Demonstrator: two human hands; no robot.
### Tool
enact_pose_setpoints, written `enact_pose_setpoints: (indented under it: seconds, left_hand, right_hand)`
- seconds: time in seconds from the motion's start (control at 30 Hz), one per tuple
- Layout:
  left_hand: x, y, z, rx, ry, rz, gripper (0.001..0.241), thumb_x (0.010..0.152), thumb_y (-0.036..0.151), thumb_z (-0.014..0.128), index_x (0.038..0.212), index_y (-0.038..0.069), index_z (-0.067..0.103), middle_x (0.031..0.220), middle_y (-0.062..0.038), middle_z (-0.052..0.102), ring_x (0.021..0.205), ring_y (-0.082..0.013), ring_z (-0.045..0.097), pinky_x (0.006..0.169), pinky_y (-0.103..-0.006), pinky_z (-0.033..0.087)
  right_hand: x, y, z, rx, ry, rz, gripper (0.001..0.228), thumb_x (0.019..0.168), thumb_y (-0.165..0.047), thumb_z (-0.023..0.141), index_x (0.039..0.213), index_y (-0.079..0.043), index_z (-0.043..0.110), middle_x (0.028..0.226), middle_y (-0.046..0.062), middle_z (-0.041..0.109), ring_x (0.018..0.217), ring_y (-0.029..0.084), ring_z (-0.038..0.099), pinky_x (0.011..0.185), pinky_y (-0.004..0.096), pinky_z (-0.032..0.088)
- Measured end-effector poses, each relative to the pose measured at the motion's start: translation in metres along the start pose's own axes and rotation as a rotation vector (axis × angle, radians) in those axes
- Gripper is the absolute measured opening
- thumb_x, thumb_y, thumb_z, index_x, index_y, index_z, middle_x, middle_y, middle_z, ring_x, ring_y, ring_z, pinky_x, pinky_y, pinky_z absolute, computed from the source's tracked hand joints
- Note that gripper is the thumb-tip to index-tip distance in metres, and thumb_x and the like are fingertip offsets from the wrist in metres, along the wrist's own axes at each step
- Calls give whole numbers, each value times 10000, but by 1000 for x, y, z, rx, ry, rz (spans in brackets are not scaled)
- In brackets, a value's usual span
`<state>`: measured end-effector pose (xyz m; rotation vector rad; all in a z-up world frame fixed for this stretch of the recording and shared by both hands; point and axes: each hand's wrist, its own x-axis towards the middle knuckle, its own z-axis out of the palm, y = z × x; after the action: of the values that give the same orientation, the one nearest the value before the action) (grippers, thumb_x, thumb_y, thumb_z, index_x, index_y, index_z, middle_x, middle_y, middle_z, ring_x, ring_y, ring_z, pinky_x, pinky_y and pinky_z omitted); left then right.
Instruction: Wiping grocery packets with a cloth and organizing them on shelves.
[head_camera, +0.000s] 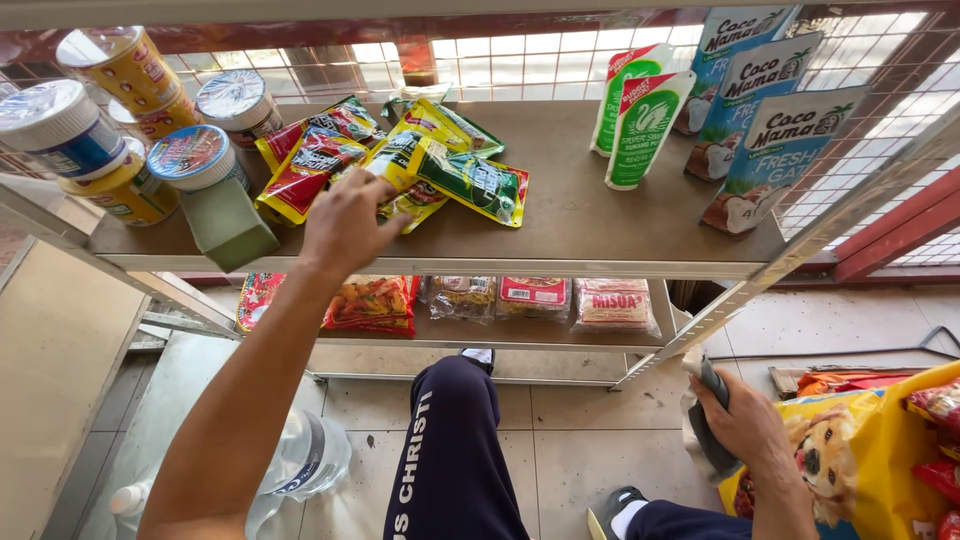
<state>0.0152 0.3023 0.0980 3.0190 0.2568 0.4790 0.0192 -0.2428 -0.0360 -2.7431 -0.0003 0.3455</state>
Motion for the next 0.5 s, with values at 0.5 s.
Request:
enact_pose_setpoints:
  seconds: [0.5]
  left_hand:
    - [34, 36, 35, 184, 201, 220, 650, 856, 121, 607, 1489, 134, 458, 1544, -161, 407, 1355, -355, 412, 994, -499, 386]
  right_hand:
    - [7, 2, 21, -85, -54, -3, 335, 991, -460, 565, 1131, -219, 750, 859, 73, 825, 704, 271, 776, 647, 384, 581]
